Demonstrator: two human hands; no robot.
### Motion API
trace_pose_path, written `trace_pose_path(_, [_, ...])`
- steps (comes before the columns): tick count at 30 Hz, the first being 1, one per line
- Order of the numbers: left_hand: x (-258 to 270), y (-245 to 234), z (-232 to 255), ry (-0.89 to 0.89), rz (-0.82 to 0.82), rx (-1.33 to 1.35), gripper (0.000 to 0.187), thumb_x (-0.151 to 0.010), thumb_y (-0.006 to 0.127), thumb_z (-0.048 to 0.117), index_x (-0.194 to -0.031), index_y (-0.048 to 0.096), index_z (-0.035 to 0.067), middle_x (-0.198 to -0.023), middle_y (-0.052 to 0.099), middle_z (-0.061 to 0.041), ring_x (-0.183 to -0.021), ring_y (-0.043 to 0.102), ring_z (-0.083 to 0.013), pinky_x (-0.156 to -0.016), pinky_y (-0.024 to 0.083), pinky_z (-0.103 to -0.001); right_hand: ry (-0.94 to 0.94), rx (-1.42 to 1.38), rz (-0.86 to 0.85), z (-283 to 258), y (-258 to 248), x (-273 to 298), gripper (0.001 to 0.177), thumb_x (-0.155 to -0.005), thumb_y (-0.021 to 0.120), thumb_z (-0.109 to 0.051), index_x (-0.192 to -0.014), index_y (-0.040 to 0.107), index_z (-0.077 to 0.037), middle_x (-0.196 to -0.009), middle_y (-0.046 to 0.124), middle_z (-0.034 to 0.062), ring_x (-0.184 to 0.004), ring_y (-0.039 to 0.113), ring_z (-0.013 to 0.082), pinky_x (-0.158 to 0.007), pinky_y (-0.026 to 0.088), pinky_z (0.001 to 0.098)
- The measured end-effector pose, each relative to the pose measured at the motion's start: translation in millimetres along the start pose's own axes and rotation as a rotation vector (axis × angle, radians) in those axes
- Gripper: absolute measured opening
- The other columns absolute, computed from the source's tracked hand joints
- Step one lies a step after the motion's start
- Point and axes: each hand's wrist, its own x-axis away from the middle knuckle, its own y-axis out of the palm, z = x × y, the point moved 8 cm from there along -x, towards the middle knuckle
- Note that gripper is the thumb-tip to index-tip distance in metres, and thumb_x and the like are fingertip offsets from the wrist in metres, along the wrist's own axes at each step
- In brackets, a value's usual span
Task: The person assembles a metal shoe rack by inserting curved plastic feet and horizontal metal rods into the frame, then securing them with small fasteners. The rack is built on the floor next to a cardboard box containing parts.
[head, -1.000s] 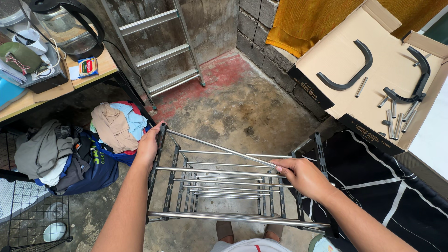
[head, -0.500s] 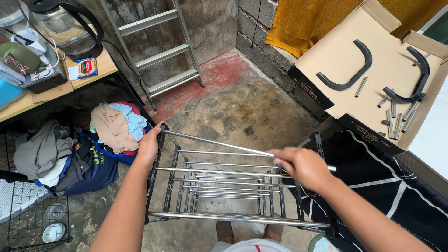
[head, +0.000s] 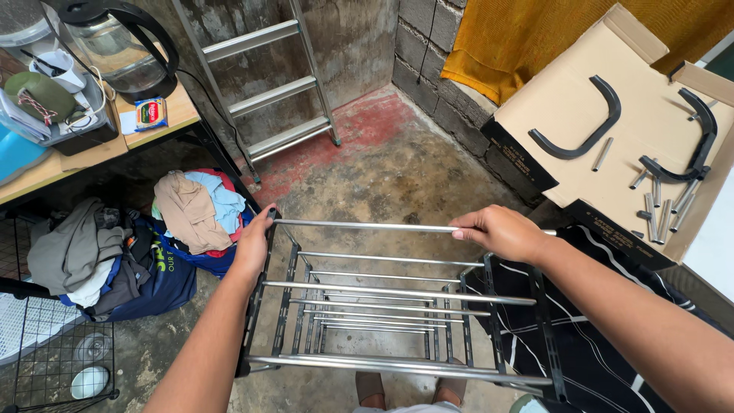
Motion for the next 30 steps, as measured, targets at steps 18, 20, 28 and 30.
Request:
trace_pose_path(18, [8.3, -1.5, 9.3, 0.115, 0.003, -0.179, 0.049, -0.091, 0.049, 0.015, -0.138, 0.063, 0.007, -0.122, 0.069, -0.008, -0.107, 0.059, -0.0164, -0.097, 0.041, -0.025, 0.263, -0.897, -0.8, 22.2, 62.5, -22.7, 0.035, -0.104, 0.058, -0.029, -0.12, 0.072, 0.0, -0.055, 0.037, -0.0069, -0.039, 0.026, 0.0039, -0.035, 0.019, 0.0243])
trace_pose_path(20, [13.2, 4.6, 24.3, 0.159, -0.004, -0.215, 0.049, -0.093, 0.051, 0.018, -0.138, 0.062, 0.006, -0.124, 0.069, -0.009, -0.111, 0.059, -0.0169, -0.099, 0.041, -0.026, 0.178, -0.833, -0.75, 19.6, 59.0, -25.5, 0.037, -0.105, 0.058, -0.032, -0.12, 0.073, -0.002, -0.053, 0.04, -0.0065, -0.038, 0.027, 0.0044, -0.035, 0.02, 0.0245])
trace_pose_path(28, [70.5, 27.8, 123.2, 0.642, 0.084, -0.573, 0.071, -0.098, 0.061, 0.041, -0.155, 0.037, 0.008, -0.153, 0.04, -0.028, -0.142, 0.037, -0.0408, -0.112, 0.031, -0.046, -0.058, -0.421, 0.05, 31.3, -26.4, -17.6, 0.037, -0.092, 0.066, -0.034, -0.123, 0.074, -0.014, -0.111, 0.077, 0.0069, -0.095, 0.07, 0.0151, -0.088, 0.055, 0.0342])
trace_pose_path(30, [78.0, 32.7, 128.4, 0.603, 0.098, -0.897, 0.054, -0.093, 0.066, 0.042, -0.142, 0.054, 0.022, -0.155, 0.046, -0.015, -0.145, 0.038, -0.0363, -0.113, 0.024, -0.059, 0.068, -0.278, 0.403, 59.4, -56.0, 23.0, 0.036, -0.093, 0.065, -0.033, -0.121, 0.076, -0.012, -0.12, 0.075, 0.0089, -0.108, 0.07, 0.0209, -0.096, 0.054, 0.038])
